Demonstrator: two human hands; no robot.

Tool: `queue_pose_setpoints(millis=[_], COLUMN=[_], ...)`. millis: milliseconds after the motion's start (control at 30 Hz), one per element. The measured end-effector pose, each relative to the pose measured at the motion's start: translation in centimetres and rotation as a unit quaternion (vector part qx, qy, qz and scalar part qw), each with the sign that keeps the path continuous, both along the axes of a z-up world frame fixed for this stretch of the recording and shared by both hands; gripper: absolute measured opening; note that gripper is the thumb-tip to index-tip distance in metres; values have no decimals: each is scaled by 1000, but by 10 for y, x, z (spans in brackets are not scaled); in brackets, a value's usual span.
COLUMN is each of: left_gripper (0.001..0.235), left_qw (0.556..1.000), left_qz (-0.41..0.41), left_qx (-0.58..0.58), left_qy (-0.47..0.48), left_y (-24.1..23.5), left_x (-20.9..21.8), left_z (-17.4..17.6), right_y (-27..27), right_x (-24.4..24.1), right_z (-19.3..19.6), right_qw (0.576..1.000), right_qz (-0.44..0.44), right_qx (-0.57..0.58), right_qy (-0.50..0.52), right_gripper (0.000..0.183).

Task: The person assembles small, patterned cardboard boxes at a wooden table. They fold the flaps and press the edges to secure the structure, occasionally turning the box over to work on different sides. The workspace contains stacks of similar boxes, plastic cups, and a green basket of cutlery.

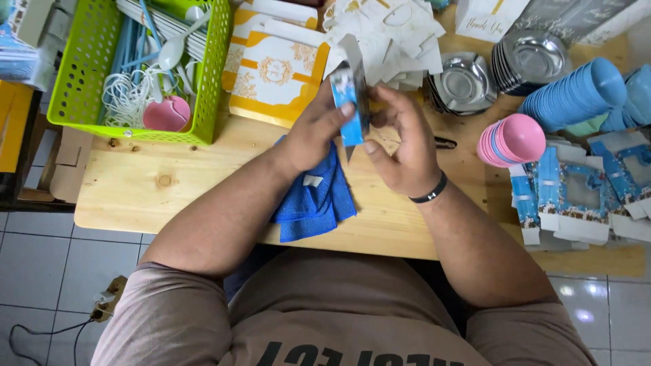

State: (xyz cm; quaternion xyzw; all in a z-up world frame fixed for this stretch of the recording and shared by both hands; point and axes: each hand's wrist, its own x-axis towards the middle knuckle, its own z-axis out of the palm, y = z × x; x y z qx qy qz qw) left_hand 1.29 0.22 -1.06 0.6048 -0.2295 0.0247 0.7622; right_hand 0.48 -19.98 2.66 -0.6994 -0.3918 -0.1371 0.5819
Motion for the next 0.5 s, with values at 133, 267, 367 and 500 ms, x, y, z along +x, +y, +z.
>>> queue_pose_setpoints(millis=[133, 267, 367, 500], left_gripper=[58, 57, 60, 68], left_qw=[972, 952, 948, 926], left_qz=[-25, -62, -77, -74], left_qx=[-181, -198, -191, -227], left_qy=[146, 226, 243, 293], left_y=[-16, -19, -21, -24], left_x=[27, -5, -4, -19], left_z=[-38, 25, 30, 46], right_y=[4, 1, 0, -1], right_x=[-5, 1, 8, 8], right_z=[19, 11, 16, 10], right_qw=[996, 991, 992, 996], right_qz=[-6, -44, -52, -46], right_qx=[-61, -92, -78, -40], right_qy=[-60, -81, -83, -63], right_gripper=[64, 56, 49, 44])
